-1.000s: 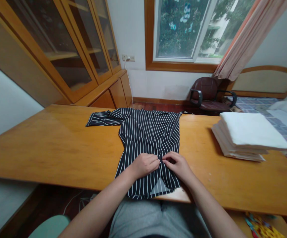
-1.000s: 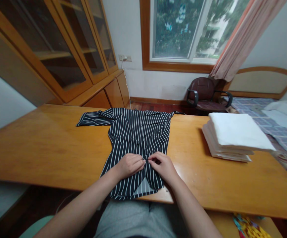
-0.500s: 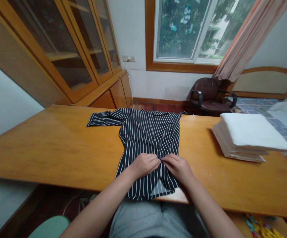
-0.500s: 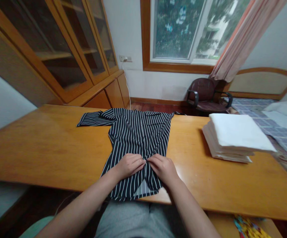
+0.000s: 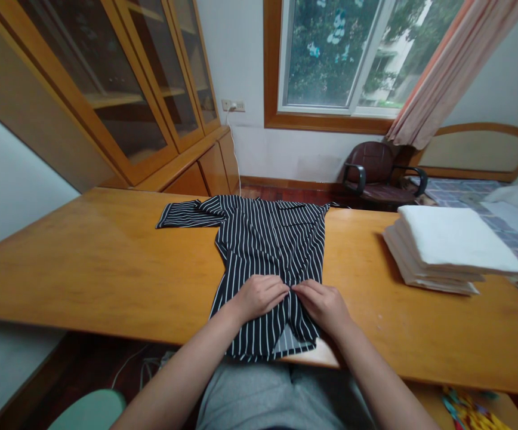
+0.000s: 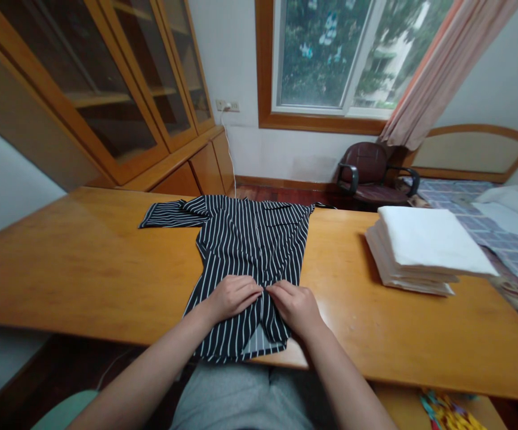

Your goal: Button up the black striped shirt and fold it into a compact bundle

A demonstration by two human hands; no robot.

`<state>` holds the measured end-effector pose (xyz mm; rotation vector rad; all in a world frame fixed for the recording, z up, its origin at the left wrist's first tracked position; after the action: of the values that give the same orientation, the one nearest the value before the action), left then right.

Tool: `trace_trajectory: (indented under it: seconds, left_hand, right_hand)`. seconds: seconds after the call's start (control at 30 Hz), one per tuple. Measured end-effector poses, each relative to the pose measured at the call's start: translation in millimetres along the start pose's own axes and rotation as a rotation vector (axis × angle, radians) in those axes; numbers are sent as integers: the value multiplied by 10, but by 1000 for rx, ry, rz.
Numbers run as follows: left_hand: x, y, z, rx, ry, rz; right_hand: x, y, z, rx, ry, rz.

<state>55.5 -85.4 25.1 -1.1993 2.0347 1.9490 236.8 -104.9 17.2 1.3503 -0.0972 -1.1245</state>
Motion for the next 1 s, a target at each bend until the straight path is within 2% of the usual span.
trace_trajectory:
  seconds: [0.43,1.0]
  left_hand:
    - [13,-13,11,14,2,8]
    - [-8,37,-11,2,-11,-4]
  right_hand:
    - [-5,15,13,7,-13,14]
    - [-2,20,-3,-12,-40,-36]
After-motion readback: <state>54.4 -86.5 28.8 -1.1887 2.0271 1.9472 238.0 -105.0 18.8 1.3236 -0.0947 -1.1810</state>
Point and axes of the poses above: each hand's wrist, its own x-axis away from the middle knuckle, its own y-axis out of the back of the hand, z = x × y, the point moved 4 cm from there along -x, towards the middle knuckle, and after that the axes turned 2 degrees about y, right-handed, at the moved point
